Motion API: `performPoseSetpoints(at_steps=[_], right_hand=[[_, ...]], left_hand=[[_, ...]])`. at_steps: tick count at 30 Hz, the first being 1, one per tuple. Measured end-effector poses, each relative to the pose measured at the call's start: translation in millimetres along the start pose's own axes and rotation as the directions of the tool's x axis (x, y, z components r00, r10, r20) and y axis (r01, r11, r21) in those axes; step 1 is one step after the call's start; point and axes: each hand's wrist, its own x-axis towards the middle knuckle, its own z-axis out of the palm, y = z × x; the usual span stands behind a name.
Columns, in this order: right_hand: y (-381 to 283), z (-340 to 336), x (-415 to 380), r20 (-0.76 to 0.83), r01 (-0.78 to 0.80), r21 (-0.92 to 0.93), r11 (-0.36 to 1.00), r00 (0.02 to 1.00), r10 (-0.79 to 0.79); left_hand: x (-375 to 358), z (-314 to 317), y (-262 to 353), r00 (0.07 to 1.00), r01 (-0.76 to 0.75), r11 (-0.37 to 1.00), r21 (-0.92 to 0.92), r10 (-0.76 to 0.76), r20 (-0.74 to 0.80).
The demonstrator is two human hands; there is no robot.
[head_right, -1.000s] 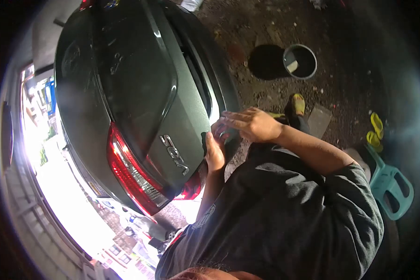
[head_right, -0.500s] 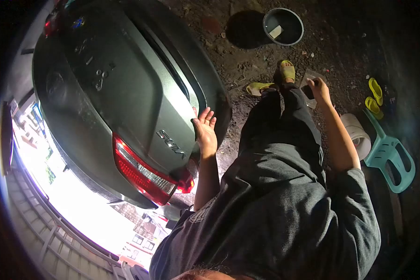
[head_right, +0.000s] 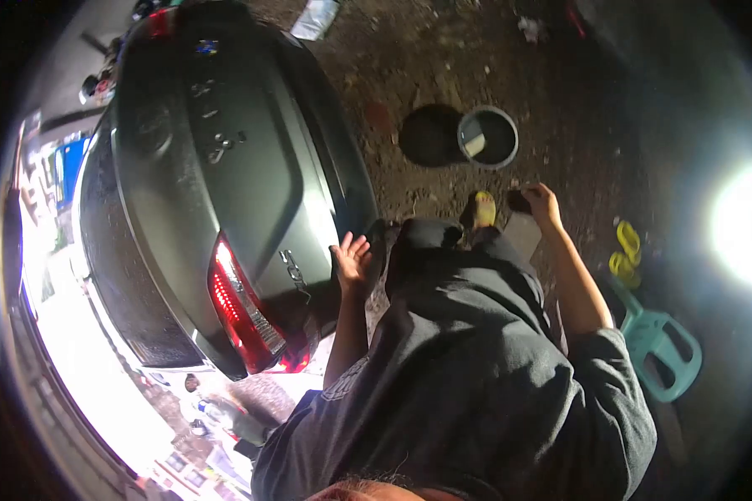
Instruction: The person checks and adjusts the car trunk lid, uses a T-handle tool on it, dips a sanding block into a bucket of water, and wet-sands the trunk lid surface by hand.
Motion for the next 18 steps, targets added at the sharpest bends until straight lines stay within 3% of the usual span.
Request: performPoseSetpoints(at_steps=[2, 4, 6, 9, 12, 14, 16, 18], right_hand=[[-40.1, 3.9, 8.3, 0.035, 0.130, -0.041, 0.991, 0.991, -0.129], [-77.4, 21.9, 22.1, 0.069, 0.170, 0.080, 0.982, 0.982, -0.176], [-135.4, 46.6, 18.4, 0.205, 0.051, 0.391, 0.919, 0.969, -0.141], [-218.0, 90.5, 10.7, 0.383, -0.140, 0.560, 0.817, 0.918, -0.104], [-294.8, 145.6, 3.3, 0.514, -0.282, 0.586, 0.759, 0.854, -0.079], [-332.9, 185.5, 4.2, 0.529, -0.102, 0.495, 0.863, 0.823, -0.207], [-376.6, 218.6, 17.4, 0.624, -0.085, 0.407, 0.909, 0.753, -0.209], [-412.8, 243.8, 27.8, 0.760, -0.260, 0.304, 0.916, 0.646, -0.069]], left_hand=[[2.9, 3.1, -12.3, 0.997, -0.076, 0.994, -0.079, 0.078, 0.018], [9.5, 8.8, -19.2, 1.000, -0.008, 0.986, -0.168, 0.011, 0.018], [18.7, 25.6, -12.1, 0.997, 0.067, 0.977, -0.201, -0.060, 0.042], [31.7, 58.0, 15.7, 0.983, 0.137, 0.981, -0.134, -0.118, 0.138], [72.9, 81.7, 35.0, 0.959, 0.069, 0.997, -0.028, -0.058, 0.278], [95.1, 98.7, 69.9, 0.946, -0.001, 1.000, 0.012, -0.003, 0.325], [108.3, 118.4, 124.5, 0.937, -0.091, 0.995, -0.045, 0.101, 0.334], [110.7, 134.2, 183.7, 0.918, -0.186, 0.978, -0.090, 0.206, 0.339]])
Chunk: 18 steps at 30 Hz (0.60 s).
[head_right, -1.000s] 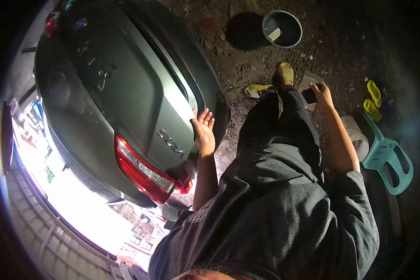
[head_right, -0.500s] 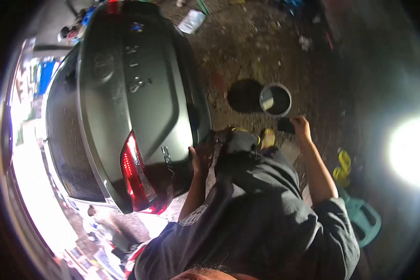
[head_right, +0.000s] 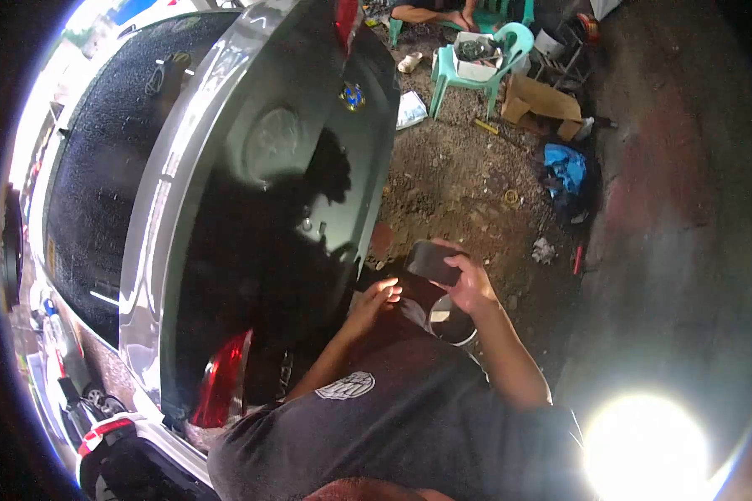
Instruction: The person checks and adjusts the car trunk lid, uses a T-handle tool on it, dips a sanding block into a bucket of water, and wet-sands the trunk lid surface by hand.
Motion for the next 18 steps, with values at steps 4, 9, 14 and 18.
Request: performPoseSetpoints(at_steps=[4, 9, 14, 18], right_hand=[[-37.6, 20.2, 34.5, 0.148, 0.147, -0.427, 0.892, 0.985, -0.091], [-78.2, 63.2, 50.9, 0.211, -0.051, -0.223, 0.973, 0.972, 0.099], [-109.3, 95.8, 104.0, 0.704, 0.699, -0.700, 0.146, 0.710, -0.023], [-131.8, 138.8, 157.4, 0.379, -0.156, -0.553, 0.818, 0.827, 0.414]], left_hand=[[51.9, 3.8, 72.0, 0.987, -0.134, 0.990, 0.032, 0.130, 0.094], [71.8, 7.7, 137.7, 0.945, -0.056, 0.998, 0.017, 0.047, 0.325], [70.5, -1.4, 178.7, 0.932, -0.100, 0.992, -0.082, 0.122, 0.342], [86.4, 5.4, 194.3, 0.955, -0.294, 0.951, -0.092, 0.296, 0.010]])
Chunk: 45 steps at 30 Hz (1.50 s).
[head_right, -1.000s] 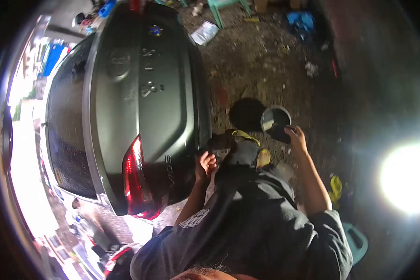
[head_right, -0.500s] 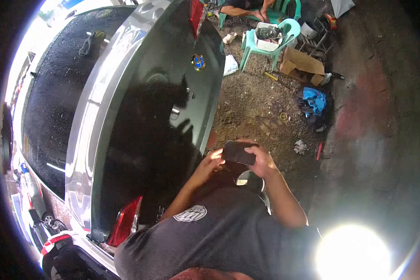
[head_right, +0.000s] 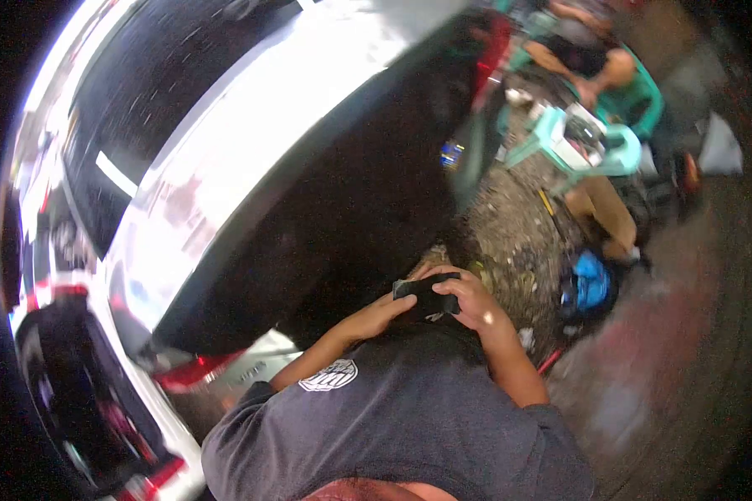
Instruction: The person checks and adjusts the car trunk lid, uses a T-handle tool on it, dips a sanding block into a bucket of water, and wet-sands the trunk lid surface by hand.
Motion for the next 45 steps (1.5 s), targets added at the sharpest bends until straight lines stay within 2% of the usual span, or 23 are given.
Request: performPoseSetpoints(at_steps=[2, 3, 5, 7, 8, 9, 10, 12, 14, 16, 18, 20, 22, 24, 25, 28, 30, 33, 34, 35, 36, 39, 45], right_hand=[[-26.3, -22.0, 30.2, 0.067, -0.190, -0.088, 0.978, 0.978, 0.196], [-48.5, -28.7, 40.6, 0.115, -0.129, -0.321, 0.938, 0.978, 0.174], [-94.3, -67.8, 79.6, 0.236, -0.045, -0.254, 0.966, 0.966, 0.107], [-137.7, -126.7, 129.8, 0.039, 0.214, -0.341, 0.915, 0.976, -0.214], [-154.3, -179.0, 162.9, -0.115, 0.272, -0.377, 0.885, 0.935, -0.336], [-175.6, -248.7, 207.9, -0.323, 0.217, -0.442, 0.870, 0.866, -0.380], [-192.1, -279.5, 224.5, -0.278, 0.291, -0.502, 0.814, 0.837, -0.471], [-217.9, -314.3, 267.7, -0.396, 0.168, -0.576, 0.800, 0.799, -0.453], [-218.8, -362.7, 309.0, -0.319, 0.159, -0.495, 0.854, 0.881, -0.349], [-211.9, -363.8, 338.5, -0.313, 0.055, -0.499, 0.865, 0.919, -0.239], [-204.7, -358.0, 357.9, -0.305, -0.011, -0.508, 0.861, 0.938, -0.168], [-201.5, -352.8, 365.4, -0.296, -0.051, -0.516, 0.855, 0.947, -0.123], [-201.4, -350.3, 368.6, -0.288, -0.065, -0.523, 0.850, 0.952, -0.105], [-203.2, -353.3, 374.4, -0.279, -0.070, -0.535, 0.842, 0.955, -0.098], [-203.1, -347.2, 369.8, -0.277, -0.073, -0.537, 0.840, 0.956, -0.095], [-202.4, -342.4, 372.0, -0.267, -0.069, -0.555, 0.829, 0.959, -0.099], [-204.1, -338.6, 371.5, -0.264, -0.066, -0.574, 0.816, 0.959, -0.107], [-206.2, -332.4, 368.7, -0.259, -0.071, -0.602, 0.795, 0.960, -0.110], [-206.3, -330.8, 368.5, -0.261, -0.077, -0.609, 0.790, 0.959, -0.108], [-206.5, -331.1, 372.0, -0.263, -0.084, -0.615, 0.784, 0.959, -0.104], [-206.3, -330.5, 372.2, -0.265, -0.088, -0.623, 0.778, 0.959, -0.104], [-207.1, -331.3, 371.9, -0.268, -0.087, -0.643, 0.761, 0.956, -0.117], [-204.5, -331.0, 346.2, -0.272, -0.010, -0.679, 0.734, 0.932, -0.239]], left_hand=[[7.8, -0.2, -3.7, 0.986, -0.087, 0.996, -0.014, 0.084, -0.143], [13.5, 2.0, -2.5, 0.975, -0.107, 0.994, -0.006, 0.103, -0.195], [22.3, 7.3, -1.1, 0.928, -0.178, 0.984, -0.008, 0.165, -0.335], [28.5, 29.4, -4.5, 0.833, -0.296, 0.955, -0.032, 0.242, -0.498], [38.1, 40.9, -14.6, 0.720, -0.420, 0.907, -0.025, 0.316, -0.618], [38.3, 59.1, -6.4, 0.572, -0.408, 0.903, 0.137, 0.370, -0.732], [34.6, 78.6, 5.3, 0.416, -0.352, 0.892, 0.282, 0.419, -0.807], [37.7, 102.7, 10.2, 0.086, -0.465, 0.856, 0.225, 0.297, -0.951], [30.0, 120.0, 38.5, -0.291, -0.428, 0.728, 0.536, 0.450, -0.844], [11.6, 108.3, 42.7, -0.517, 0.093, 0.819, 0.566, 0.526, -0.676], [-5.7, 82.8, 47.4, -0.570, 0.410, 0.793, 0.449, 0.608, -0.552], [-12.3, 38.2, 38.5, -0.579, 0.554, 0.754, 0.354, 0.654, -0.486], [6.6, 7.1, 37.2, -0.533, 0.517, 0.786, 0.338, 0.605, -0.591], [42.4, 7.8, 40.0, -0.565, 0.634, 0.726, 0.267, 0.670, -0.481], [42.4, 5.5, 25.6, -0.512, 0.648, 0.624, 0.436, 0.781, -0.357], [12.6, 1.0, 25.1, -0.535, 0.602, 0.715, 0.356, 0.692, -0.485], [-33.4, -27.3, 25.9, -0.663, 0.600, 0.757, 0.260, 0.652, -0.368], [-43.4, -32.5, 41.4, -0.743, 0.563, 0.817, 0.123, 0.566, -0.357], [-18.8, -23.9, 42.7, -0.742, 0.565, 0.819, 0.099, 0.557, -0.374], [10.8, -16.7, 36.3, -0.691, 0.631, 0.776, 0.027, 0.577, -0.435], [36.3, 4.1, 36.8, -0.629, 0.613, 0.785, 0.087, 0.552, -0.547], [33.9, 15.4, 25.2, -0.577, 0.648, 0.726, 0.232, 0.666, -0.472], [9.8, 11.6, 32.8, -0.617, 0.617, 0.754, 0.224, 0.640, -0.458]])
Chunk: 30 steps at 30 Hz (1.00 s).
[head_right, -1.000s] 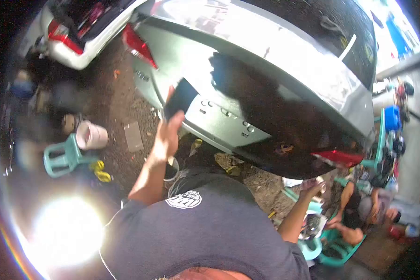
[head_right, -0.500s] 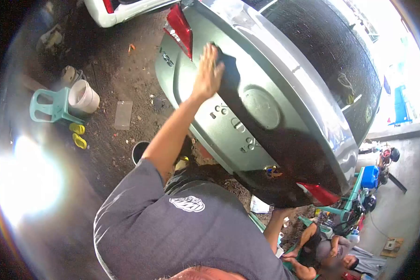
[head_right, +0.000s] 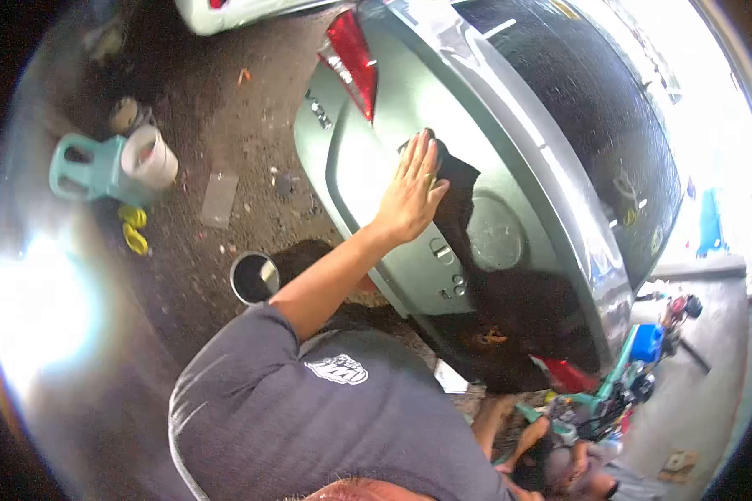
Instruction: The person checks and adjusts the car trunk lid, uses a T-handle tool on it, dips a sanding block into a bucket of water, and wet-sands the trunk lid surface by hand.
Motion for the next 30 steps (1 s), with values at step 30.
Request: performPoseSetpoints(at_steps=[30], right_hand=[[-4.8, -81.3, -86.0, 0.040, -0.008, 0.976, 0.220, 0.989, -0.143]], left_hand=[[-77.2, -32.0, -3.1, 0.873, 0.486, 0.750, -0.449, -0.398, 0.280]])
